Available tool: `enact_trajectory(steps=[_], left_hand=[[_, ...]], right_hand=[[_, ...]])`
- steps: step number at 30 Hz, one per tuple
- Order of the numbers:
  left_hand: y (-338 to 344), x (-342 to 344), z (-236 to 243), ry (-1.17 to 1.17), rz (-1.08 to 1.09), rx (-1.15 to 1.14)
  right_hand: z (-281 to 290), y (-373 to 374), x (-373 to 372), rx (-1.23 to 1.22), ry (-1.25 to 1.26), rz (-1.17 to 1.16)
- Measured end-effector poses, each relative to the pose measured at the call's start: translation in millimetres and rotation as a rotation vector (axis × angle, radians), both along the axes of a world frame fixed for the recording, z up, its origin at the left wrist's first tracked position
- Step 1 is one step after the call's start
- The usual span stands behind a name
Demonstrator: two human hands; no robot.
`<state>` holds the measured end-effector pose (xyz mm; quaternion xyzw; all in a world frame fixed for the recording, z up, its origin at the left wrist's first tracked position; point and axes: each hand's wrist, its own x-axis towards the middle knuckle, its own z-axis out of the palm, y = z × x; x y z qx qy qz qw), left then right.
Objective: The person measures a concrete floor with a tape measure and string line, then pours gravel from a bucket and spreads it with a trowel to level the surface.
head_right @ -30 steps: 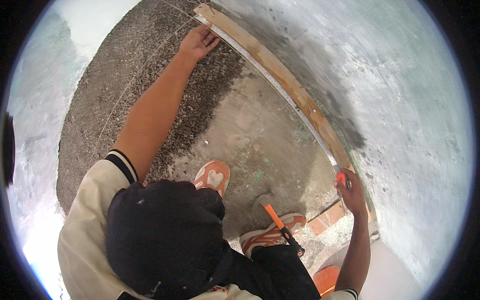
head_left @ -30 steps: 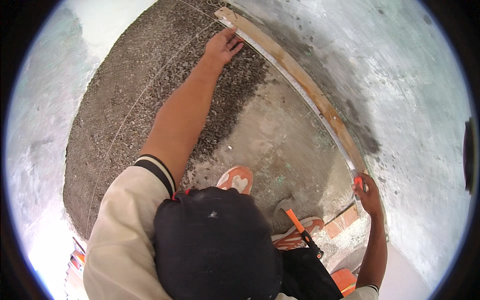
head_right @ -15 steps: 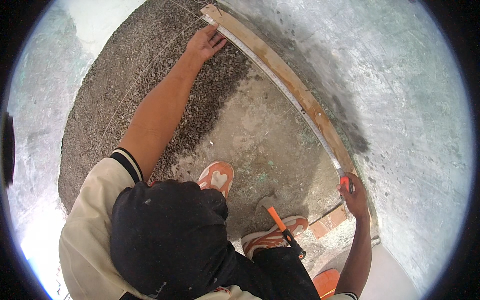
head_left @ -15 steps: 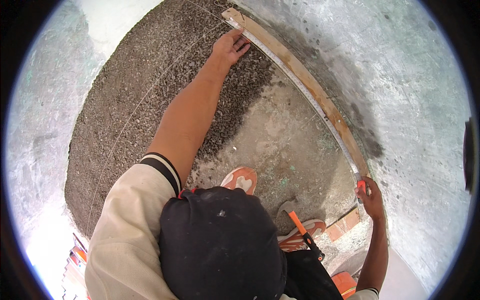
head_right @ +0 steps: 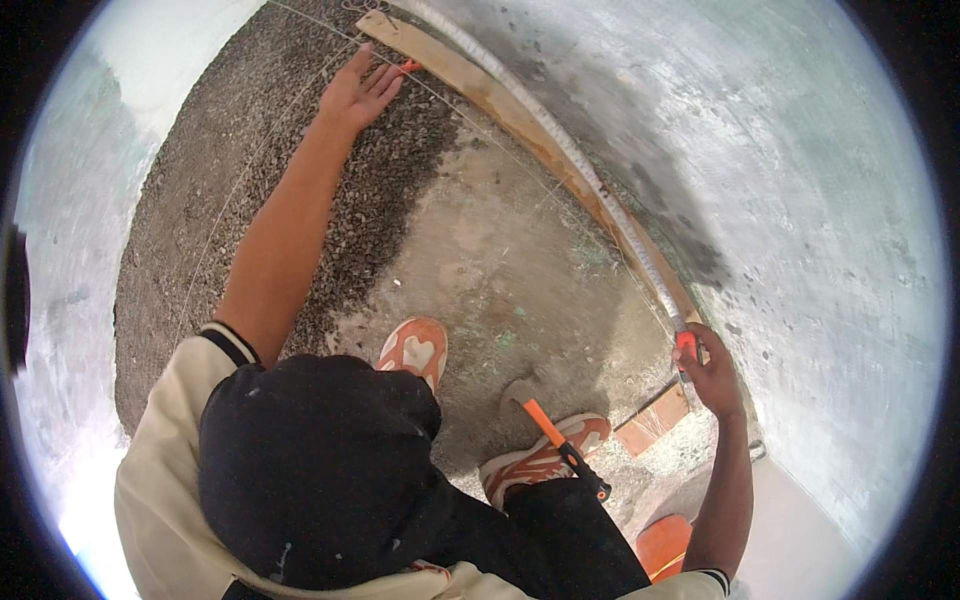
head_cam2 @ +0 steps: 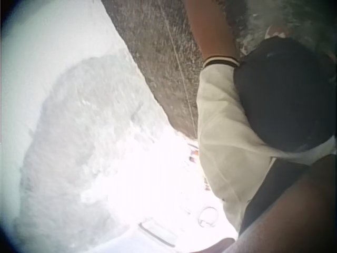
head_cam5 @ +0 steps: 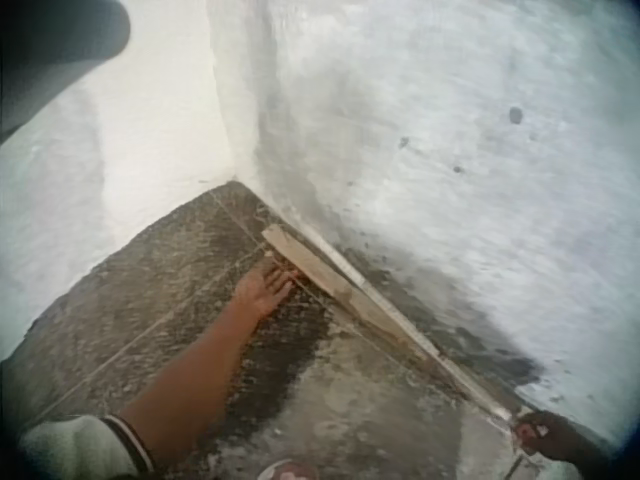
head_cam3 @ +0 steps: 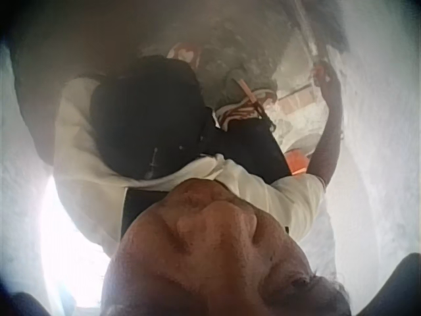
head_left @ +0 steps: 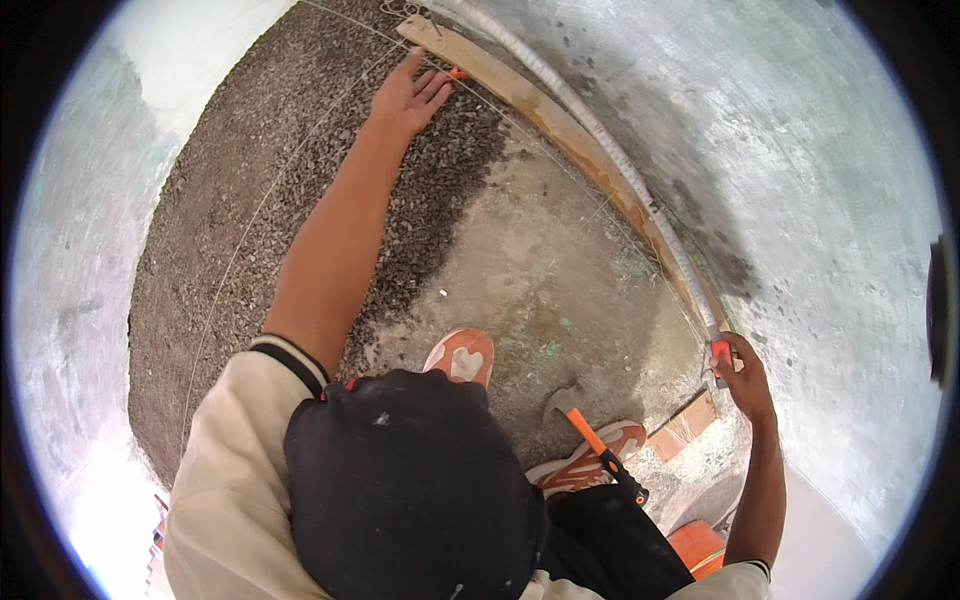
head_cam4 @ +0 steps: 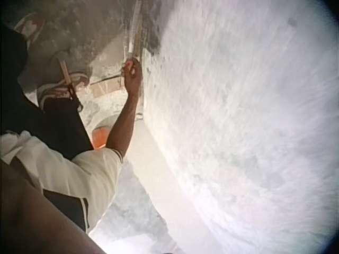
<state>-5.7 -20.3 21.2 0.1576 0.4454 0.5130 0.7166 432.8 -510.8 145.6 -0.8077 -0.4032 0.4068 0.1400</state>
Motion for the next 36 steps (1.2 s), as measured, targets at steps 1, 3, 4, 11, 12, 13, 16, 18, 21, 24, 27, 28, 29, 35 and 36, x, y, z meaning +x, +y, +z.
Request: enact_trajectory(steps=[1, 3, 4, 11, 12, 13, 16, 18, 21, 24, 27, 28, 29, 35, 36], left_hand=[[-15, 3, 13, 0.102, -0.037, 0.057], [-50, 0, 45, 0.325, -0.104, 0.175], [-68, 3, 60, 0.344, -0.187, 0.235], [-149, 24, 129, 0.188, -0.308, 0.292], [-151, 11, 127, 0.217, -0.336, 0.305], [-156, 8, 128, 0.242, -0.368, 0.311], [-190, 6, 134, 0.307, -0.546, 0.22], [-224, 6, 131, 0.28, -0.665, 0.068], [-277, -5, 118, -0.026, -0.656, -0.219], [-276, -51, 128, -0.344, -0.396, -0.331], [-272, -97, 180, -0.13, -0.236, -0.193], [-278, -115, 196, -0.064, -0.237, -0.219], [-288, -134, 216, 0.004, -0.237, -0.243], [-377, -253, 325, 0.453, -0.437, -0.675], [-406, -273, 343, 0.493, -0.448, -0.776]], right_hand=[[7, -4, 3, -0.017, 0.006, -0.007], [24, -2, -4, -0.051, 0.039, -0.015], [30, -4, -7, -0.1, 0.15, -0.087], [25, 4, -76, -0.188, 0.433, 0.154], [20, 9, -88, -0.184, 0.462, 0.176], [14, 12, -97, -0.186, 0.489, 0.192], [-6, 28, -136, -0.111, 0.586, 0.201], [2, 60, -176, -0.104, 0.673, 0.133], [17, 87, -217, -0.063, 0.933, -0.024], [-12, 43, -230, -0.097, 0.741, 0.068], [-39, -49, -215, -0.206, -0.008, 0.584], [-46, -74, -209, -0.326, -0.096, 0.614], [-53, -87, -207, -0.325, -0.147, 0.647], [-34, -44, -228, -0.539, -0.175, 0.372], [-17, -24, -240, -0.563, -0.202, 0.408]])
